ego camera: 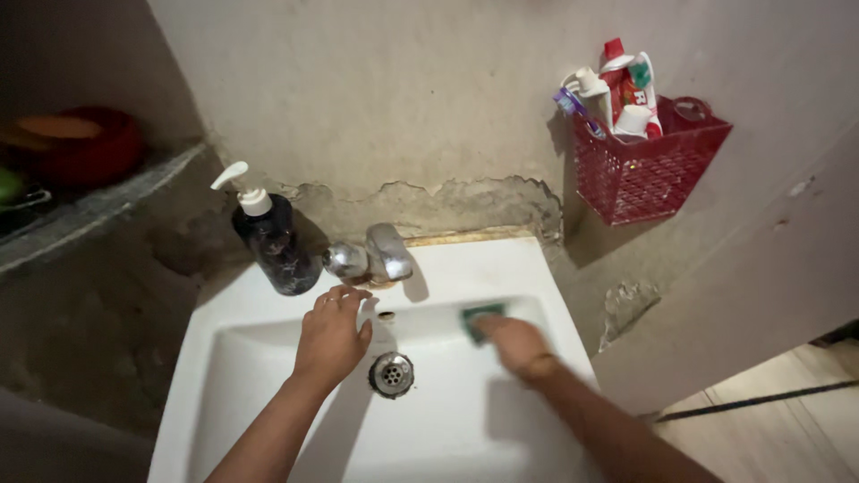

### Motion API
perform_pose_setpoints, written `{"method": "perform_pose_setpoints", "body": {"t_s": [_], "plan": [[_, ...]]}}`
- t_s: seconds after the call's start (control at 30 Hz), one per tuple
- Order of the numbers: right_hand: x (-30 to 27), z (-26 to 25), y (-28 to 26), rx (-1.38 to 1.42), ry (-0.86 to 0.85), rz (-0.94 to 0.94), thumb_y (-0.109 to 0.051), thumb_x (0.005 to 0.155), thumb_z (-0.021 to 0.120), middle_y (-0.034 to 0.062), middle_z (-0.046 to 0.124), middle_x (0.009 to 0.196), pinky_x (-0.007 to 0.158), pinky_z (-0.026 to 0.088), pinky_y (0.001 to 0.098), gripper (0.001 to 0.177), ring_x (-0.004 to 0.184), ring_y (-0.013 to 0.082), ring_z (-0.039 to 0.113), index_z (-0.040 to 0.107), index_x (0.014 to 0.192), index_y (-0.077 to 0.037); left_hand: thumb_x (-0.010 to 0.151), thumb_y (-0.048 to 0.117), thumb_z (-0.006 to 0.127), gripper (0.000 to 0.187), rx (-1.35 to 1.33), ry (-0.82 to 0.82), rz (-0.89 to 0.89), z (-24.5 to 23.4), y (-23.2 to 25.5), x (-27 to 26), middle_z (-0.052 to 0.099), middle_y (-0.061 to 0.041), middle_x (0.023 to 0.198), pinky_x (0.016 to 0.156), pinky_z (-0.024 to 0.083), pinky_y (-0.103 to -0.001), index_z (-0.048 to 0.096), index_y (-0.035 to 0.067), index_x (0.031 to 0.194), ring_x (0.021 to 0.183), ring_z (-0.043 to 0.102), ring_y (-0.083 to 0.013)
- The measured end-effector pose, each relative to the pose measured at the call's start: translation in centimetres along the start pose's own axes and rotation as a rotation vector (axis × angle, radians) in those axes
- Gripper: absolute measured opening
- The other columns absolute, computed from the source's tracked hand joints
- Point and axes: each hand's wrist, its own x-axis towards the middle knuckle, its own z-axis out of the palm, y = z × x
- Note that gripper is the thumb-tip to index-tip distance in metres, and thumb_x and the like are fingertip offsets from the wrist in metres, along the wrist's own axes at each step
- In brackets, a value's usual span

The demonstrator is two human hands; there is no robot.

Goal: The person scrubs a white bathroom sink with a green sponge. They move a soap dish and a soap dispenser to access different areas, scrub the basin and faucet, and then return the items to their original positions.

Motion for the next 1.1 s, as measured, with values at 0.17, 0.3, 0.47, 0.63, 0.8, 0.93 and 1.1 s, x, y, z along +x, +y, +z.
{"method": "perform_pose_setpoints", "body": {"t_s": [0.17, 0.3, 0.47, 0.63, 0.8, 0.93, 1.1], "plan": [[3.7, 0.6, -8.0, -0.020, -0.150, -0.208, 0.004, 0.083, 0.049, 0.0100, 0.072, 0.123, 0.095, 0.053, 0.0400, 0.050, 0.107, 0.0305, 0.069, 0.073, 0.122, -0.014, 0.083, 0.018, 0.074, 0.041, -0.047, 0.079, 0.017, -0.1, 1.3, 0.1, 0.059, -0.011, 0.127, 0.099, 0.045, -0.047, 0.064, 0.014, 0.123, 0.120, 0.056, -0.0326], [5.1, -5.7, -7.4, 0.203, -0.114, -0.262, 0.005, 0.085, 0.054, 0.0072, 0.076, 0.119, 0.098, 0.053, 0.0361, 0.045, 0.109, 0.0264, 0.071, 0.078, 0.117, -0.016, 0.083, 0.017, 0.073, 0.038, -0.057, 0.114, -0.010, -0.3, 1.0, -0.3, 0.060, -0.010, 0.126, 0.099, 0.045, -0.047, 0.067, 0.015, 0.120, 0.120, 0.056, -0.0315], [8.4, -9.0, -0.8, -0.014, 0.069, 0.188, 0.005, 0.082, 0.048, 0.0048, 0.070, 0.129, 0.100, 0.052, 0.0370, 0.055, 0.111, 0.0278, 0.069, 0.073, 0.125, -0.020, 0.084, 0.016, 0.072, 0.037, -0.049, 0.087, -0.075, -0.5, 0.2, -1.1, 0.061, -0.009, 0.124, 0.098, 0.045, -0.047, 0.067, 0.016, 0.120, 0.119, 0.057, -0.0309], [10.2, 0.3, -2.8, 0.099, 0.135, -0.054, -0.003, 0.090, 0.050, 0.0112, 0.067, 0.135, 0.107, 0.048, 0.0378, 0.044, 0.121, 0.0307, 0.064, 0.069, 0.128, -0.014, 0.083, 0.016, 0.072, 0.038, -0.062, 0.129, -0.048, -0.4, -0.2, -0.8, 0.061, -0.010, 0.123, 0.097, 0.046, -0.046, 0.066, 0.015, 0.120, 0.117, 0.057, -0.0319], [6.2, -2.4, -1.2, 0.211, 0.013, 0.049, -0.011, 0.091, 0.047, 0.0111, 0.072, 0.130, 0.102, 0.049, 0.0407, 0.042, 0.116, 0.0311, 0.067, 0.072, 0.124, -0.017, 0.082, 0.017, 0.073, 0.039, -0.047, 0.133, -0.063, -0.7, -0.6, -1.1, 0.061, -0.011, 0.123, 0.095, 0.046, -0.047, 0.066, 0.015, 0.120, 0.118, 0.057, -0.0325], [6.3, -6.4, 7.6, -0.210, 0.204, 0.404, -0.013, 0.091, 0.047, 0.0236, 0.069, 0.116, 0.091, 0.054, 0.0479, 0.041, 0.102, 0.0415, 0.068, 0.076, 0.119, -0.020, 0.085, 0.017, 0.072, 0.036, -0.024, 0.103, -0.111, -1.0, -1.1, -1.4, 0.061, -0.008, 0.124, 0.097, 0.047, -0.046, 0.066, 0.016, 0.121, 0.118, 0.058, -0.0294], [14.4, 3.4, 4.2, -0.015, 0.241, 0.135, -0.025, 0.096, 0.049, 0.0186, 0.073, 0.112, 0.091, 0.053, 0.0491, 0.032, 0.102, 0.0391, 0.069, 0.076, 0.110, -0.014, 0.080, 0.015, 0.074, 0.043, -0.010, 0.100, -0.078, -0.6, -0.7, -0.5, 0.060, -0.010, 0.126, 0.097, 0.046, -0.046, 0.065, 0.015, 0.122, 0.119, 0.056, -0.0314]]}}
